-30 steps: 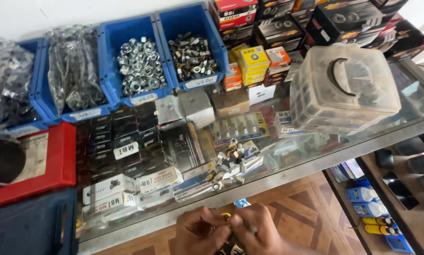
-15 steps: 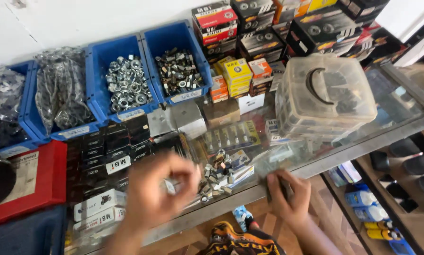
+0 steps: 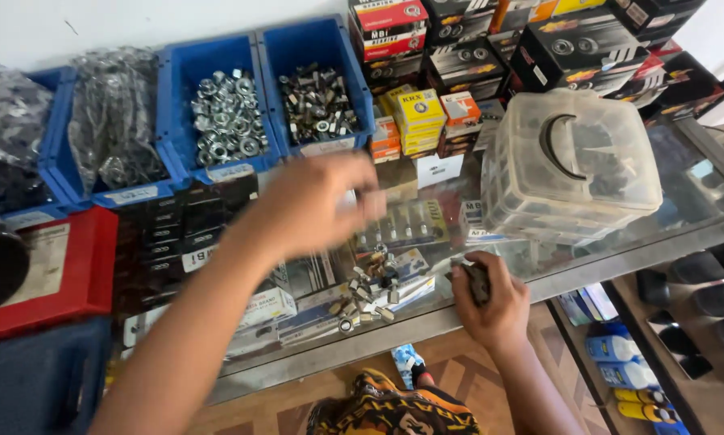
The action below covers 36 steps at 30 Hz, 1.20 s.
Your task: The person sorts small metal hardware parts, such as nuts and bolts, from blue bins into a clear plastic container. They also handle and arrange several small boxes of bearings on the glass counter surface.
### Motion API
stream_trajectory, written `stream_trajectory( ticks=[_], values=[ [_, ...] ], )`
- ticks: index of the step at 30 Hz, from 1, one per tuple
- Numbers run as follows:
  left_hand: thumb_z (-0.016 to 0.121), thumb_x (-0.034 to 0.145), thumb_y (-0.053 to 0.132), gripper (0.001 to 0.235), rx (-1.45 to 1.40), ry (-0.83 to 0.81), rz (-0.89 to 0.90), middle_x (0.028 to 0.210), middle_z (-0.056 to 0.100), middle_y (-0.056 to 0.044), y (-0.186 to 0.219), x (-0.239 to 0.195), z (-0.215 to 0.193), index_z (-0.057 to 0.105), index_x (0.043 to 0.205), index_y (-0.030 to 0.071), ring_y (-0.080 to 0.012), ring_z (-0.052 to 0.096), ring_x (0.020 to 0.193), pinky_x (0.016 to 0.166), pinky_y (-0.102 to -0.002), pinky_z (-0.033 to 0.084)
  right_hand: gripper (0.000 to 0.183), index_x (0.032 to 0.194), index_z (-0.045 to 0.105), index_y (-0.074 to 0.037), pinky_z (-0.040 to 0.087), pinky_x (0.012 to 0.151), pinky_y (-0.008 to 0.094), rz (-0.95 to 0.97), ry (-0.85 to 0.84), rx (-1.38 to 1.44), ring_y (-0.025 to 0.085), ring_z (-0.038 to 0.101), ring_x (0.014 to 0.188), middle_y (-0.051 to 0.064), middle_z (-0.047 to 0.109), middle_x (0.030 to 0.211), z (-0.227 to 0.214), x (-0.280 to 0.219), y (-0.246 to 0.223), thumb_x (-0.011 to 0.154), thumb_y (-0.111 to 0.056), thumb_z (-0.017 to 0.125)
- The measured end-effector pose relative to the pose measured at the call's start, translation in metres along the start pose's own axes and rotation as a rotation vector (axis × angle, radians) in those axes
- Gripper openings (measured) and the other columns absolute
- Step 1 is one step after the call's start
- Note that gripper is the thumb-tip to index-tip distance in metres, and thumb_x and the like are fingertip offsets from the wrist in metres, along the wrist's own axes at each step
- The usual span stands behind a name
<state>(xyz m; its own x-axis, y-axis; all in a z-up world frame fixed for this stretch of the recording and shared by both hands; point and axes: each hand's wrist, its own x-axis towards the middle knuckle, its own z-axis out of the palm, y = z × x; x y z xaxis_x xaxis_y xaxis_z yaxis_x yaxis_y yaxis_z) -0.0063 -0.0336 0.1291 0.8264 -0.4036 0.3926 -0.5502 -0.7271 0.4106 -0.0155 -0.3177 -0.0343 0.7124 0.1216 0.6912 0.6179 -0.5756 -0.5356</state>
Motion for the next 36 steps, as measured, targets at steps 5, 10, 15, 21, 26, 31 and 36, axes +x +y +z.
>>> stream_trajectory(
  ticks=[5,10,15,21,26,31,36],
  values=[
    [0.065,0.096,0.021,0.032,0.092,-0.294,-0.172,0.108,0.073,-0.026,0.004,-0.059,0.035,0.072,0.12,0.001,-0.0445,0.072,0.097,0.084,-0.053,0.059,0.009,0.092,0.072,-0.012,0.053,0.053,0.04,-0.099,-0.062,-0.069,0.034,0.068,0.058,0.008,0.067,0.067,0.001,0.009,-0.007,0.088,-0.02,0.076],
    [0.058,0.098,0.009,0.038,-0.021,-0.272,-0.25,0.116,0.067,-0.023,-0.002,-0.083,0.062,0.063,0.135,0.003,-0.044,0.069,0.103,0.082,-0.051,0.059,0.01,0.093,0.072,-0.015,0.053,0.053,0.038,-0.132,-0.1,-0.084,0.031,0.067,0.057,0.006,0.066,0.068,0.001,0.008,-0.004,0.088,-0.022,0.075],
    [0.067,0.093,0.014,0.028,-0.072,-0.179,-0.259,0.11,0.069,-0.019,-0.026,-0.091,0.093,0.072,0.119,0.006,-0.044,0.069,0.1,0.086,-0.049,0.056,0.026,0.111,0.069,-0.009,0.052,0.059,0.045,-0.096,-0.174,-0.038,0.04,0.068,0.065,0.014,0.067,0.074,-0.005,0.002,-0.002,0.092,-0.028,0.07],
    [0.075,0.087,0.02,0.015,-0.15,-0.047,-0.321,0.083,0.07,-0.01,-0.031,-0.094,0.102,0.078,0.095,0.007,-0.0317,0.071,0.076,0.072,-0.04,0.055,0.067,0.144,0.041,0.007,0.048,0.093,0.049,0.0,-0.157,0.341,0.039,0.06,0.102,0.027,0.056,0.118,-0.012,-0.009,0.018,0.085,-0.014,0.062],
    [0.071,0.09,0.028,0.021,-0.361,0.058,-0.421,0.075,0.073,-0.004,0.026,-0.102,0.087,0.074,0.088,0.007,-0.0129,0.06,0.058,0.055,-0.027,0.048,0.08,0.143,0.037,0.005,0.049,0.098,0.042,-0.024,-0.251,0.34,0.032,0.058,0.107,0.023,0.053,0.13,-0.042,-0.025,-0.025,0.066,-0.003,0.057],
    [0.08,0.08,0.002,0.012,-1.067,0.034,-0.563,0.071,0.069,0.0,0.068,-0.146,0.12,0.077,0.091,0.005,-0.0091,0.056,0.061,0.058,-0.023,0.044,0.072,0.134,0.053,-0.004,0.059,0.096,0.041,-0.365,-0.409,0.326,0.033,0.067,0.114,0.019,0.061,0.128,-0.029,-0.028,-0.079,0.072,-0.017,0.088],
    [0.077,0.084,-0.015,0.015,-1.613,0.309,-0.803,0.09,0.072,-0.011,0.067,-0.184,0.145,0.07,0.093,-0.006,-0.0168,0.063,0.083,0.081,-0.03,0.052,0.041,0.107,0.064,0.007,0.053,0.066,0.042,-0.601,-0.429,0.295,0.028,0.059,0.07,0.019,0.064,0.091,-0.017,-0.016,-0.112,0.073,-0.017,0.07]
  ],
)
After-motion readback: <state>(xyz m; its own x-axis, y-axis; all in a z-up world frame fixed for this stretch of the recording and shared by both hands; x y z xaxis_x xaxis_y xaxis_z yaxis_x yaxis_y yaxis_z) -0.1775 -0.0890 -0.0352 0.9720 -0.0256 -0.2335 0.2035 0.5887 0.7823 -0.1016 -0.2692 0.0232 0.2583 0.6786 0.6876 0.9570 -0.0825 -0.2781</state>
